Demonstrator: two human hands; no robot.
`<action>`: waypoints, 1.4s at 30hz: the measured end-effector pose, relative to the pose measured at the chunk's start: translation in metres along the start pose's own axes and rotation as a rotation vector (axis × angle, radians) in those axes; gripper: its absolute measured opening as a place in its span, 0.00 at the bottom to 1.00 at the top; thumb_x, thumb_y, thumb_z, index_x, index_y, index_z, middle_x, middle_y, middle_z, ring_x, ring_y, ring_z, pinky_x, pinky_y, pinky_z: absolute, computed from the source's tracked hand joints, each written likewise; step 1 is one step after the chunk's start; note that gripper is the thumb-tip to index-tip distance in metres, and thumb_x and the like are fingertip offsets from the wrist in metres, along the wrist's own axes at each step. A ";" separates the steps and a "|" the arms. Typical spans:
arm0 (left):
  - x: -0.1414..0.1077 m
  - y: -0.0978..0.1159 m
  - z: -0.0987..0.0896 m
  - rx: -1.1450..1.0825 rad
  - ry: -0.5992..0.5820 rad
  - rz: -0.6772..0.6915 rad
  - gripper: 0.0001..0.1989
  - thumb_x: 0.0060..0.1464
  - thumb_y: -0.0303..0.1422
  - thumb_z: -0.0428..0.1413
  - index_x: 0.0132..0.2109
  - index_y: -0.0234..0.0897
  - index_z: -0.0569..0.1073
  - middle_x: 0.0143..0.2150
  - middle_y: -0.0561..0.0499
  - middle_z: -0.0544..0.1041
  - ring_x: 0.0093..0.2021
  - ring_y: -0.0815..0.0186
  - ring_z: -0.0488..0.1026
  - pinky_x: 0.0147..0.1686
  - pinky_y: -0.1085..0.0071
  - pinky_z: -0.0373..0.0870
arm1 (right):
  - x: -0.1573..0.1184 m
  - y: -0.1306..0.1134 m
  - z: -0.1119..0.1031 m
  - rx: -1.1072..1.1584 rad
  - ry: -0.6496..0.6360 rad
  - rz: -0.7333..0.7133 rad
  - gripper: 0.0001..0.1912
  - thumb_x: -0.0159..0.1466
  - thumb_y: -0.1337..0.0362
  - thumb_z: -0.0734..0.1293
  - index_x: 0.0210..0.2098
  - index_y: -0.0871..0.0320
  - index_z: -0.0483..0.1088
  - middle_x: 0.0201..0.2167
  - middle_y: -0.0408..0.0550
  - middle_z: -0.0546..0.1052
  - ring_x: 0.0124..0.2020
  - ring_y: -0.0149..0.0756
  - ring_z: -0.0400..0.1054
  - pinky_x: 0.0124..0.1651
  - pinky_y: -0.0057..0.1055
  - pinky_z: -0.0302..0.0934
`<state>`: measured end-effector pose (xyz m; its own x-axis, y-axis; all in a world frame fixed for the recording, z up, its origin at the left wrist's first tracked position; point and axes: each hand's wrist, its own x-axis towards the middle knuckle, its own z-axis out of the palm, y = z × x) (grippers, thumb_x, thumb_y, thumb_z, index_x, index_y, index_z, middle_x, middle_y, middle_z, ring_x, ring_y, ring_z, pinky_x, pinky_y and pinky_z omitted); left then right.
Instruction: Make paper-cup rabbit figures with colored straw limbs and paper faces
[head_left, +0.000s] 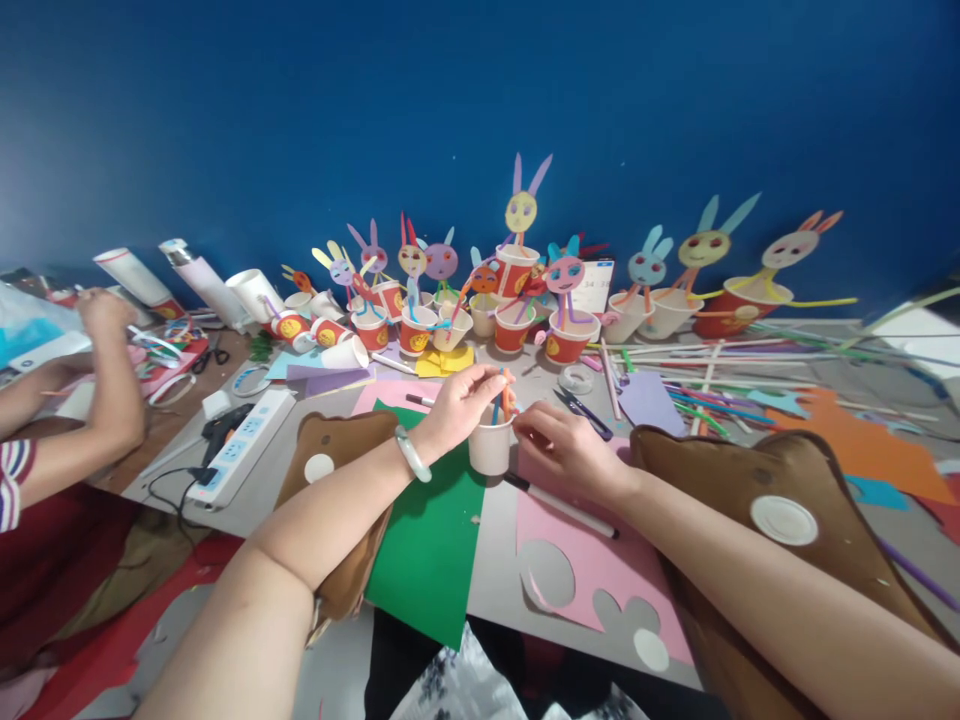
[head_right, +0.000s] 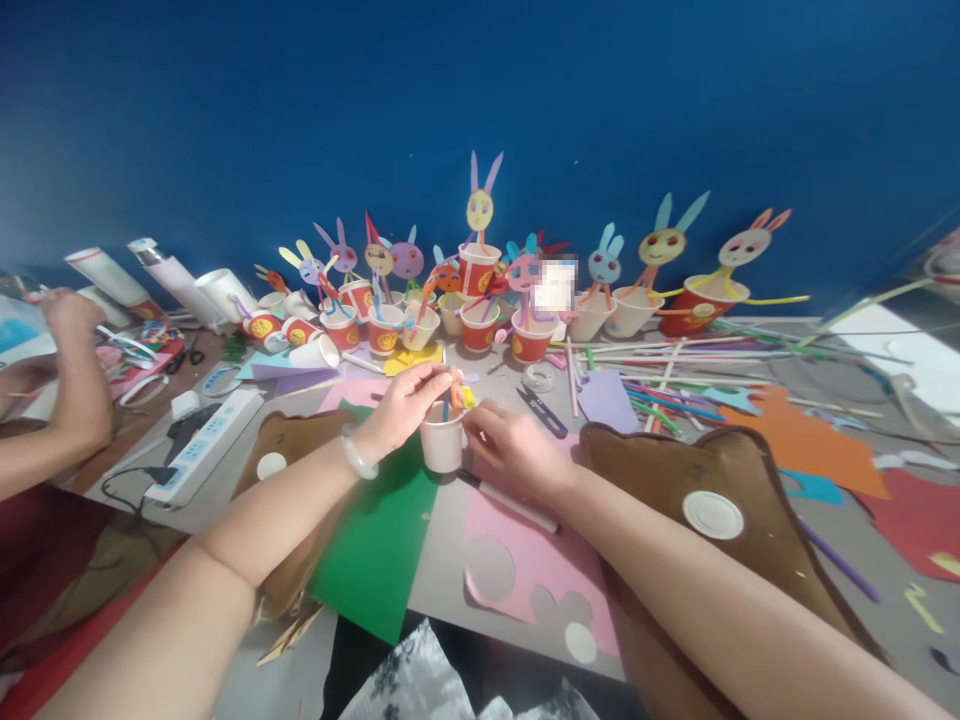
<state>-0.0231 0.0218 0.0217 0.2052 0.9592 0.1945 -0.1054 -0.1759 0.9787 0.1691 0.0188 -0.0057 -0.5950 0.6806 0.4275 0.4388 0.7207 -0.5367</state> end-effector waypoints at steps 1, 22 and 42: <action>0.000 0.000 0.000 -0.022 -0.003 0.004 0.17 0.57 0.45 0.58 0.41 0.34 0.73 0.35 0.48 0.78 0.36 0.68 0.76 0.42 0.70 0.71 | 0.001 0.000 0.000 0.051 0.025 0.051 0.09 0.67 0.63 0.61 0.34 0.56 0.71 0.30 0.50 0.74 0.29 0.35 0.66 0.32 0.32 0.59; 0.001 0.005 0.000 -0.040 0.015 -0.078 0.16 0.55 0.42 0.60 0.42 0.34 0.78 0.37 0.47 0.81 0.37 0.66 0.76 0.41 0.70 0.71 | 0.008 -0.004 -0.001 0.785 0.055 0.516 0.20 0.59 0.45 0.70 0.33 0.56 0.66 0.18 0.39 0.70 0.16 0.29 0.63 0.21 0.29 0.56; 0.014 0.000 -0.008 -0.253 0.206 -0.373 0.04 0.51 0.29 0.57 0.36 0.36 0.70 0.26 0.55 0.74 0.24 0.70 0.73 0.24 0.73 0.67 | 0.009 0.010 -0.010 0.840 0.291 0.465 0.18 0.62 0.49 0.70 0.35 0.54 0.62 0.22 0.39 0.71 0.21 0.29 0.68 0.29 0.30 0.65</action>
<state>-0.0284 0.0372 0.0236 0.0799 0.9749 -0.2077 -0.2995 0.2222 0.9279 0.1752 0.0332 -0.0001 -0.2483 0.9576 0.1461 -0.0984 0.1251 -0.9873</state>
